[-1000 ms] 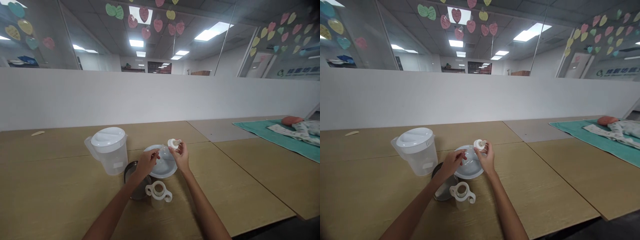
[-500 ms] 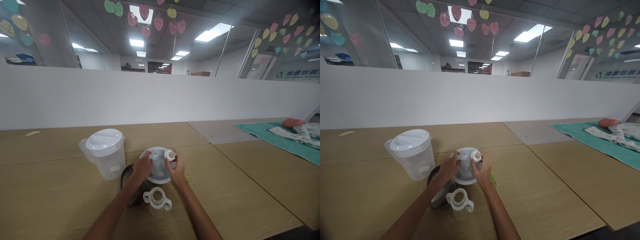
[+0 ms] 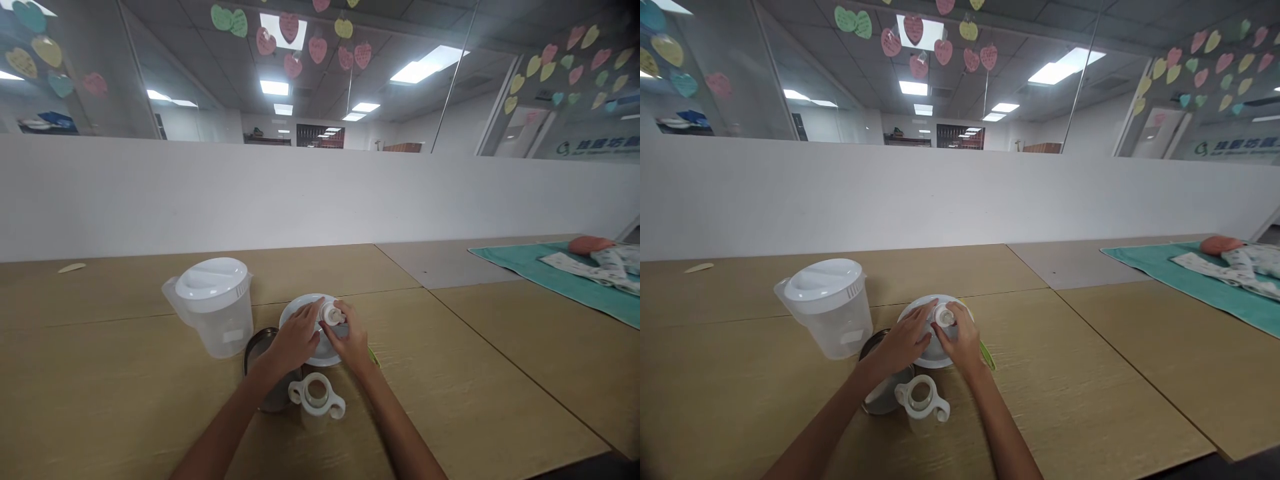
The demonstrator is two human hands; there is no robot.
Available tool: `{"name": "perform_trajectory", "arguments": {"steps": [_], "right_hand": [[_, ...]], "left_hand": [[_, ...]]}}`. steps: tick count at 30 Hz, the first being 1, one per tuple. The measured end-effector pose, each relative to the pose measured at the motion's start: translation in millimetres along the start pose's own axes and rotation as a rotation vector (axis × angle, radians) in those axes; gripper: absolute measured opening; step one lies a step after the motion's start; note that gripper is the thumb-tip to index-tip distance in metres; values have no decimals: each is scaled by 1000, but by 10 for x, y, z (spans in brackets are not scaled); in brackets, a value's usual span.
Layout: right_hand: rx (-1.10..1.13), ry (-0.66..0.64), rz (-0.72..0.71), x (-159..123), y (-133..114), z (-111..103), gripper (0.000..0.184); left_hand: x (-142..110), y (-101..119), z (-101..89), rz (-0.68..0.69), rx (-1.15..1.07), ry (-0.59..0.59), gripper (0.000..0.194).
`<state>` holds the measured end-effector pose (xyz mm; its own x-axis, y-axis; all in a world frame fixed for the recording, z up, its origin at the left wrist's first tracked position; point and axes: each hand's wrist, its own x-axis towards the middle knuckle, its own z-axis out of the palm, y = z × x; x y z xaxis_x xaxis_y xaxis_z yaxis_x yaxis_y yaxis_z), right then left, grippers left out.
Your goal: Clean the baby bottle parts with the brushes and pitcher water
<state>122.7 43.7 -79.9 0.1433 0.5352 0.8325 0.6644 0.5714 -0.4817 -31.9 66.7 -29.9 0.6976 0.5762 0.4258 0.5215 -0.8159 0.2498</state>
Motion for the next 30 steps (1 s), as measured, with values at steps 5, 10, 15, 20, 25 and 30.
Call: {"name": "perform_trajectory", "arguments": {"steps": [5, 10, 15, 20, 25, 30], "right_hand": [[51, -35, 1, -24, -39, 6, 43], [138, -84, 30, -15, -81, 7, 33], [205, -56, 170, 0, -138, -16, 29], [325, -2, 358, 26, -189, -19, 34], [440, 18, 493, 63, -205, -3, 39], [592, -2, 551, 78, -163, 13, 39]], "left_hand": [[22, 115, -89, 73, -2, 48, 58], [51, 150, -101, 67, 83, 98, 40], [47, 175, -73, 62, 37, 90, 39], [30, 184, -86, 126, -3, 125, 47], [24, 207, -123, 150, 2, 153, 52], [34, 217, -144, 169, -33, 173, 47]]}}
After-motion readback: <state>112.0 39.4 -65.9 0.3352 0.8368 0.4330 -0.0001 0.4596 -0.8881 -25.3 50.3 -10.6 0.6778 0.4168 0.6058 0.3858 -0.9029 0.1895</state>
